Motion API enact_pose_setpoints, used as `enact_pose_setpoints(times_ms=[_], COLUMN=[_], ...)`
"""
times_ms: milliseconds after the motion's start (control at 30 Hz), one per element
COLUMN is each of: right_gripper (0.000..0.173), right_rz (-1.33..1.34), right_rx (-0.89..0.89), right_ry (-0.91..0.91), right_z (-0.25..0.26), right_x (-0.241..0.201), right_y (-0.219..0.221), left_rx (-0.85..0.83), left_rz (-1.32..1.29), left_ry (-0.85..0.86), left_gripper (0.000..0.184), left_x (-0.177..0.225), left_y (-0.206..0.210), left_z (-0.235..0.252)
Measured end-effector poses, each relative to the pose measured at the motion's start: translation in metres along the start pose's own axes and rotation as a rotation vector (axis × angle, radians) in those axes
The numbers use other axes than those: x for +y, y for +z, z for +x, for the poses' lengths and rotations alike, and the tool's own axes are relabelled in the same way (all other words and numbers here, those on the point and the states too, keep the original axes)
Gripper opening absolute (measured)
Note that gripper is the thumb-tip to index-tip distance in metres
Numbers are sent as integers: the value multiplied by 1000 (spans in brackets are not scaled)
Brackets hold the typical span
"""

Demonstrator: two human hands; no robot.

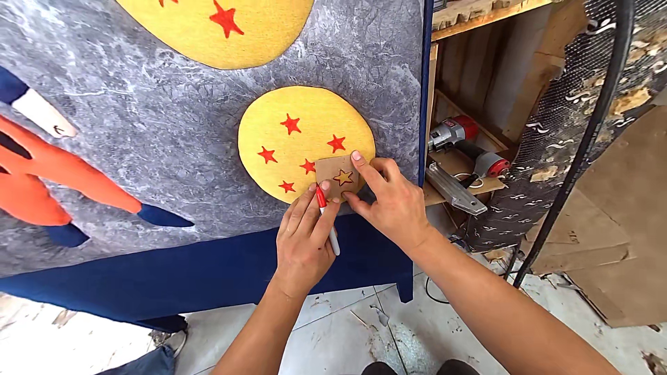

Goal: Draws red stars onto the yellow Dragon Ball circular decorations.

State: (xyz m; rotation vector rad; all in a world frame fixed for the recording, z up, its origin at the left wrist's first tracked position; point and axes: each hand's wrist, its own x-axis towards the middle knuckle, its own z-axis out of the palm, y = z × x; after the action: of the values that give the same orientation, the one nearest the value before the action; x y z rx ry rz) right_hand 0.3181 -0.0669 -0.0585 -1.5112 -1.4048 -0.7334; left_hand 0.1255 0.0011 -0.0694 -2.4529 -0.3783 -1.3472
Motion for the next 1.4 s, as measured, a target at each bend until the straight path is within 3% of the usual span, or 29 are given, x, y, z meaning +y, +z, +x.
enact_pose_setpoints(times_ms=[400, 867, 1067, 1400], right_gripper=[66, 65, 64, 63], right_rz=[9, 0, 18, 37], right_rx=[124, 142, 90, 95], right_ry=[35, 57, 62, 60], right_z=[-4, -6, -6, -6], right_x=[-5, -8, -8, -8], right_y=[12, 14, 10, 11], left_rx=[2, -10, 55, 124], left_rz=[-12, -12, -267, -138], left_ry=[21, 10, -62, 10], left_gripper=[43, 42, 34, 23], left_x=[-3, -2, 11, 7], left_y=[5, 3, -18, -3], left_z=[-5, -4, 20, 44])
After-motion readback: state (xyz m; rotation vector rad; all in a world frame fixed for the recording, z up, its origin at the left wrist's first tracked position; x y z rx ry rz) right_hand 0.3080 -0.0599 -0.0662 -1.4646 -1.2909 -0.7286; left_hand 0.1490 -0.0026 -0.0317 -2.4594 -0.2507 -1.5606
